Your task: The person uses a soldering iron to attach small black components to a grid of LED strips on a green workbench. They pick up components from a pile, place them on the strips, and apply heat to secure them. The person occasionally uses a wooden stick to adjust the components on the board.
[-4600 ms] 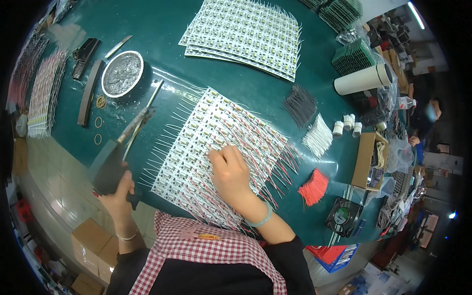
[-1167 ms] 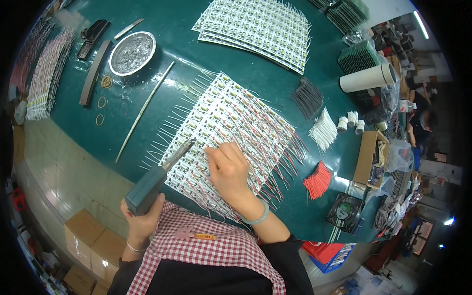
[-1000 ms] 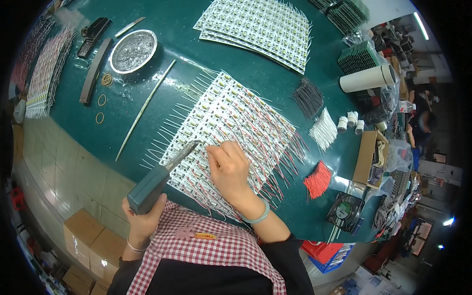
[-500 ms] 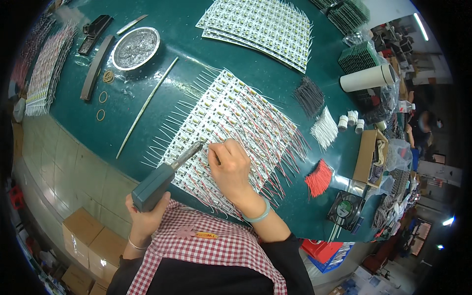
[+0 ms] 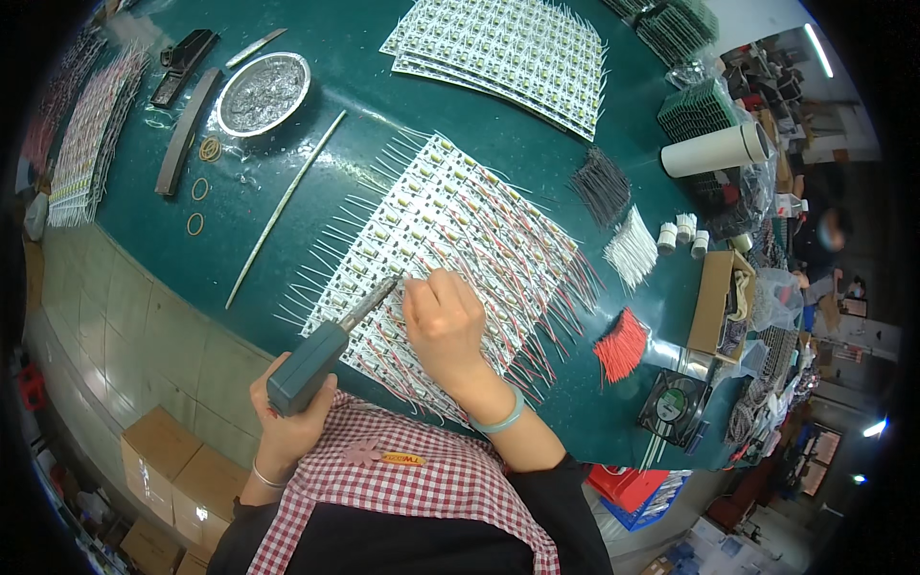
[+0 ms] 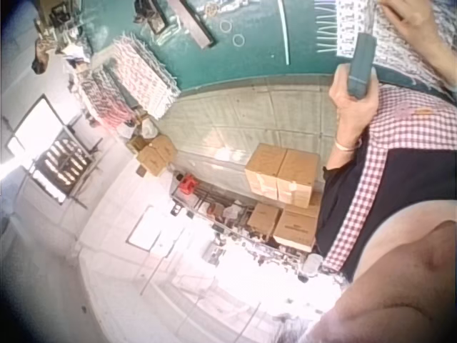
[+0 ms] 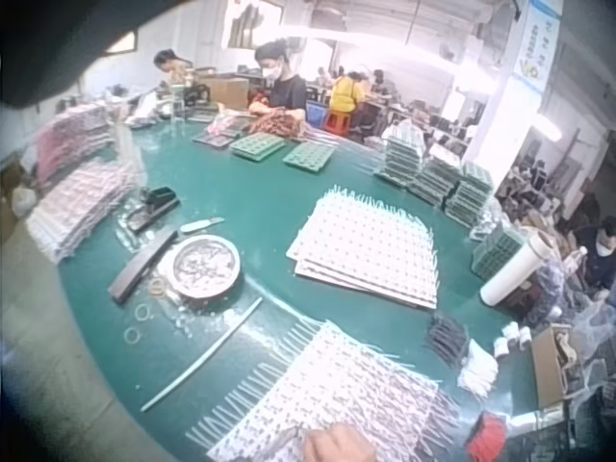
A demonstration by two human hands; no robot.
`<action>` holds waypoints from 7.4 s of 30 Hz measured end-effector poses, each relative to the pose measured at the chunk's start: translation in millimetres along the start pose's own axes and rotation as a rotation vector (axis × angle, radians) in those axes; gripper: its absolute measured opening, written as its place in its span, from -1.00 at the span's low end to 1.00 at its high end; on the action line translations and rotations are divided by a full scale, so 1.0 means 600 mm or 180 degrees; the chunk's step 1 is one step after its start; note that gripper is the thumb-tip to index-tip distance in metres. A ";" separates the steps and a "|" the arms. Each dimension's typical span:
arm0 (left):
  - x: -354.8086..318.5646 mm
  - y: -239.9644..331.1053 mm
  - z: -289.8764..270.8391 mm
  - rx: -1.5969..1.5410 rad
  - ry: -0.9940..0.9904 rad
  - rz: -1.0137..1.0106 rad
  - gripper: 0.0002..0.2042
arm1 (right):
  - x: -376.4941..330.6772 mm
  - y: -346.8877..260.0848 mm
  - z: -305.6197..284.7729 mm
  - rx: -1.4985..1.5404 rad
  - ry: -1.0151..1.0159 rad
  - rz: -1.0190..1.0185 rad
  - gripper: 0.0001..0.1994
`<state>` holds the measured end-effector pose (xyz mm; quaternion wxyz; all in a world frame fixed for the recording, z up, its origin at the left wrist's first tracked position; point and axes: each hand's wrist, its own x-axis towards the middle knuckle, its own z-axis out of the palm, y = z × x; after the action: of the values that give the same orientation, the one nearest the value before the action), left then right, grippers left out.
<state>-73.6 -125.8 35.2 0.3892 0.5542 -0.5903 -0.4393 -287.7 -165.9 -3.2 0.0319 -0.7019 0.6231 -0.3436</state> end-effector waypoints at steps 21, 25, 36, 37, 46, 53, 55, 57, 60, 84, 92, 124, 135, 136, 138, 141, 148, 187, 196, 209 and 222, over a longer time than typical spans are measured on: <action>-0.011 -0.001 -0.011 0.0014 0.0110 0.0214 -0.82 | -0.011 0.002 -0.035 0.0210 -0.0266 0.0327 -0.87; -0.017 -0.004 -0.018 0.0035 0.0196 0.0115 -0.81 | -0.018 -0.004 -0.106 0.0262 -0.0404 0.0569 -0.82; -0.020 -0.001 -0.026 0.0172 0.0123 0.0245 -0.81 | -0.002 -0.028 -0.062 0.0615 -0.0058 0.0316 -0.82; -0.024 -0.007 -0.027 0.0263 0.0086 0.0345 -0.80 | -0.008 -0.021 -0.044 0.0612 -0.0077 0.0336 -0.83; -0.037 -0.015 -0.024 0.0002 0.0021 0.0107 -0.82 | -0.029 -0.017 -0.006 0.0411 -0.0037 0.0340 -0.84; -0.036 -0.017 -0.020 -0.0034 0.0117 0.0233 -0.84 | -0.035 -0.015 -0.005 0.0321 -0.0109 0.0232 -0.81; -0.035 -0.015 -0.019 0.0048 0.0158 0.0347 -0.84 | -0.036 -0.016 -0.005 0.0346 -0.0118 0.0265 -0.80; -0.033 -0.013 -0.019 0.0090 0.0144 0.0360 -0.84 | -0.037 -0.016 -0.005 0.0350 -0.0116 0.0283 -0.80; -0.031 -0.012 -0.020 0.0125 0.0079 0.0287 -0.84 | -0.036 -0.017 -0.006 0.0295 -0.0106 0.0261 -0.79; -0.032 -0.012 -0.017 0.0109 0.0008 0.0150 -0.86 | -0.038 -0.020 -0.005 0.0187 -0.0117 0.0206 -0.78; -0.034 -0.015 -0.018 -0.0014 0.0096 0.0238 -0.86 | -0.039 -0.021 -0.005 0.0248 -0.0159 0.0217 -0.79; -0.035 -0.017 -0.015 0.0018 0.0021 0.0176 -0.85 | -0.038 -0.025 -0.006 0.0156 -0.0146 0.0113 -0.78; -0.038 -0.018 -0.018 0.0123 0.0104 0.0254 -0.85 | -0.041 -0.025 -0.004 0.0121 -0.0105 0.0153 -0.80; -0.038 -0.019 -0.018 0.0134 0.0095 0.0256 -0.85 | -0.041 -0.026 -0.004 0.0119 -0.0104 0.0150 -0.80; -0.038 -0.019 -0.018 0.0136 0.0091 0.0239 -0.85 | -0.041 -0.026 -0.004 0.0131 -0.0097 0.0155 -0.79; -0.039 -0.018 -0.018 0.0125 0.0105 0.0212 -0.85 | -0.044 -0.024 -0.002 0.0184 -0.0076 0.0173 -0.78; -0.039 -0.018 -0.019 0.0143 0.0087 0.0211 -0.85 | -0.045 -0.024 -0.001 0.0276 -0.0015 0.0205 -0.77; -0.039 -0.025 -0.018 0.0052 0.0048 0.0230 -0.85 | -0.038 -0.030 0.001 0.0152 -0.0056 0.0205 -0.83; -0.039 -0.024 -0.018 0.0038 -0.0030 0.0159 -0.85 | -0.038 -0.031 0.002 0.0176 -0.0040 0.0215 -0.82; -0.037 -0.022 -0.018 0.0077 -0.0027 0.0293 -0.86 | -0.037 -0.032 0.004 0.0176 -0.0017 0.0205 -0.81; -0.006 -0.004 -0.025 0.0197 0.0556 0.0828 -0.79 | -0.038 -0.032 0.004 0.0201 -0.0061 0.0234 -0.82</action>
<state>-58.4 -123.6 37.5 0.4753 0.5209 -0.6343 -0.3170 -269.7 -142.1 -6.3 0.0726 -0.6805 0.6369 -0.3550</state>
